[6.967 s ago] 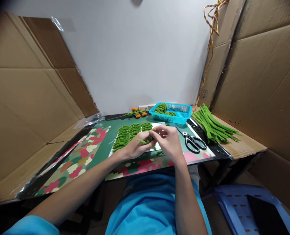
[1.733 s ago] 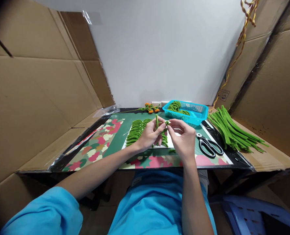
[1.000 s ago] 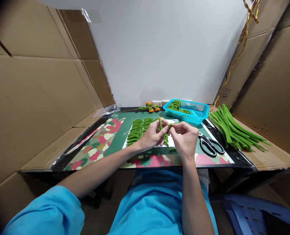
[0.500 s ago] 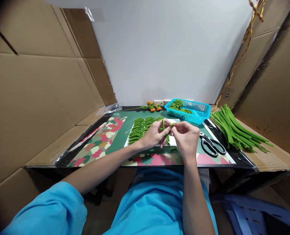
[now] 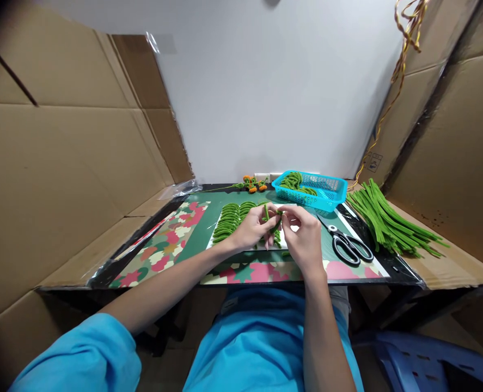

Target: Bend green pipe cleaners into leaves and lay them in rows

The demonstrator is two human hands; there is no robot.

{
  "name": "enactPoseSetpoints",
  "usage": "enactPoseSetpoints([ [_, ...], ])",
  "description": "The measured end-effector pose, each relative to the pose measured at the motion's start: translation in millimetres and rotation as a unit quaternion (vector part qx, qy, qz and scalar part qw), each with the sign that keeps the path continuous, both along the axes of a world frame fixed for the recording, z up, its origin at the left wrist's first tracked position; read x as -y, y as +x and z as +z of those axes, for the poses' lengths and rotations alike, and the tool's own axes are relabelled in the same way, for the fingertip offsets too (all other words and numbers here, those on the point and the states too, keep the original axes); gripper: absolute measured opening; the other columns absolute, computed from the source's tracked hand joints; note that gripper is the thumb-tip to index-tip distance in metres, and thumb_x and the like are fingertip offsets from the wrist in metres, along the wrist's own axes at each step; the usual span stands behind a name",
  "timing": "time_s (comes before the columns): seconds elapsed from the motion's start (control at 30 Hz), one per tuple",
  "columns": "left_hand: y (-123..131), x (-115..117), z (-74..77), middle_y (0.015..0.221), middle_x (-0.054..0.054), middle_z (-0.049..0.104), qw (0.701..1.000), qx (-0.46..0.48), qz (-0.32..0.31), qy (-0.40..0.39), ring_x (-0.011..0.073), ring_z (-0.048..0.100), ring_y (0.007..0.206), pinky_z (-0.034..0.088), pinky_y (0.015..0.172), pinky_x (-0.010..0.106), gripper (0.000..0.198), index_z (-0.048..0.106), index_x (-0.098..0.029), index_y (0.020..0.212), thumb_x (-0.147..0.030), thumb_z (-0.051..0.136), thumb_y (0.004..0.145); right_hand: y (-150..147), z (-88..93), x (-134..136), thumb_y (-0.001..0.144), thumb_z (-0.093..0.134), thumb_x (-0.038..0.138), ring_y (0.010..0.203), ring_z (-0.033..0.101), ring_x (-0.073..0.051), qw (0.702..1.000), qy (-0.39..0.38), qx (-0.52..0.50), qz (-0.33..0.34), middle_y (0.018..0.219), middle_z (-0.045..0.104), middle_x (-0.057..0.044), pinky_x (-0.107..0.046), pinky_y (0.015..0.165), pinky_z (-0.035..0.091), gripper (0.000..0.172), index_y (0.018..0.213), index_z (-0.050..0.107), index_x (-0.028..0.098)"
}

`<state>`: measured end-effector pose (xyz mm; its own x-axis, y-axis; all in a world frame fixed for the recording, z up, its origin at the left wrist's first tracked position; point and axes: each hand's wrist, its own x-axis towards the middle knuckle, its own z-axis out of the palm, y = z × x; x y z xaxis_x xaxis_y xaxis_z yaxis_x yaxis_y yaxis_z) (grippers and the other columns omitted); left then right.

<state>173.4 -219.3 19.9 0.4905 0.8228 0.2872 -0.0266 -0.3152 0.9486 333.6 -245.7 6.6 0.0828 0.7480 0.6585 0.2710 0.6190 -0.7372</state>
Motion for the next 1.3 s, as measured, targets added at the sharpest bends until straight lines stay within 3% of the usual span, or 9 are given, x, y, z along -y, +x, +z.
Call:
enactPoseSetpoints([
  [0.17, 3, -1, -1.1, 0.056, -0.008, 0.054, 0.999, 0.011, 0.014, -0.026, 0.0141, 0.06, 0.039, 0.047, 0.035, 0.021, 0.054, 0.05, -0.019, 0.097, -0.066, 0.074, 0.087, 1, -0.4, 1, 0.096, 0.064, 0.024, 0.084, 0.074, -0.021, 0.999, 0.03, 0.018, -0.003, 0.103, 0.079, -0.007, -0.034, 0.075, 0.063, 0.02, 0.107, 0.08, 0.023],
  [0.33, 4, 0, -0.6, 0.07, -0.005, 0.06, 0.999, 0.031, 0.016, -0.041, 0.0093, 0.057, 0.04, 0.041, 0.034, 0.018, 0.055, 0.05, -0.019, 0.101, -0.066, 0.074, 0.087, 4, 1.5, 2, 0.096, 0.065, 0.021, 0.093, 0.073, -0.022, 0.999, 0.039, 0.02, 0.003, 0.108, 0.077, -0.006, -0.034, 0.076, 0.063, 0.022, 0.111, 0.081, 0.024],
  [0.43, 4, 2, 2.1, 0.077, -0.005, 0.059, 0.998, 0.039, -0.016, -0.041, 0.0049, 0.049, 0.039, 0.034, 0.033, 0.017, 0.052, 0.05, -0.019, 0.101, -0.065, 0.072, 0.09, 8, 4.9, 5, 0.098, 0.062, 0.018, 0.095, 0.072, -0.021, 0.998, 0.059, 0.031, 0.021, 0.109, 0.075, -0.005, -0.034, 0.078, 0.062, 0.028, 0.113, 0.083, 0.028],
  [0.53, 5, 6, 4.3, 0.068, -0.009, 0.048, 0.996, 0.04, -0.07, -0.035, 0.0033, 0.038, 0.038, 0.027, 0.033, 0.018, 0.049, 0.049, -0.019, 0.097, -0.062, 0.071, 0.092, 12, 9.5, 9, 0.099, 0.062, 0.017, 0.095, 0.071, -0.021, 0.996, 0.075, 0.037, 0.021, 0.107, 0.073, -0.005, -0.034, 0.079, 0.06, 0.03, 0.114, 0.084, 0.031],
  [0.77, 4, 6, 5.2, 0.06, -0.01, 0.04, 0.995, 0.031, -0.083, -0.04, 0.0043, 0.034, 0.043, 0.025, 0.041, 0.02, 0.053, 0.05, -0.018, 0.091, -0.065, 0.074, 0.088, 14, 19.2, 18, 0.106, 0.054, 0.02, 0.12, 0.061, -0.027, 0.984, 0.117, 0.128, 0.04, 0.129, 0.068, -0.006, -0.046, 0.102, 0.052, 0.039, 0.135, 0.073, 0.037],
  [0.93, -1, 2, 6.2, 0.056, -0.009, 0.041, 0.996, -0.003, -0.083, -0.022, 0.0047, 0.034, 0.042, 0.026, 0.042, 0.021, 0.06, 0.054, -0.017, 0.09, -0.071, 0.079, 0.08, 10, 16.3, 15, 0.107, 0.049, 0.023, 0.128, 0.051, -0.031, 0.976, 0.111, 0.187, -0.009, 0.14, 0.06, -0.008, -0.051, 0.104, 0.05, 0.04, 0.139, 0.069, 0.037],
  [1.07, -3, 4, 6.8, 0.06, -0.008, 0.047, 0.999, -0.019, -0.049, -0.014, 0.0058, 0.039, 0.04, 0.028, 0.039, 0.022, 0.054, 0.057, -0.017, 0.096, -0.066, 0.076, 0.086, 15, 11.9, 10, 0.107, 0.048, 0.025, 0.123, 0.055, -0.031, 0.974, 0.114, 0.19, -0.054, 0.135, 0.063, -0.009, -0.052, 0.103, 0.049, 0.036, 0.131, 0.072, 0.034],
  [1.17, -3, 5, 7.4, 0.073, -0.004, 0.058, 0.999, -0.021, -0.038, -0.007, 0.0054, 0.045, 0.041, 0.031, 0.037, 0.021, 0.049, 0.061, -0.016, 0.104, -0.062, 0.072, 0.091, 22, 10.4, 7, 0.107, 0.05, 0.026, 0.116, 0.061, -0.029, 0.975, 0.12, 0.18, -0.061, 0.123, 0.07, -0.009, -0.049, 0.1, 0.05, 0.029, 0.12, 0.075, 0.029],
  [1.3, -3, 4, 7.5, 0.077, -0.003, 0.062, 0.999, 0.014, -0.041, -0.021, 0.0047, 0.046, 0.04, 0.031, 0.037, 0.02, 0.044, 0.058, -0.017, 0.102, -0.059, 0.069, 0.095, 28, 9.4, 5, 0.103, 0.061, 0.029, 0.1, 0.068, -0.028, 0.974, 0.138, 0.162, -0.077, 0.104, 0.077, -0.006, -0.044, 0.091, 0.052, 0.015, 0.105, 0.076, 0.025],
])
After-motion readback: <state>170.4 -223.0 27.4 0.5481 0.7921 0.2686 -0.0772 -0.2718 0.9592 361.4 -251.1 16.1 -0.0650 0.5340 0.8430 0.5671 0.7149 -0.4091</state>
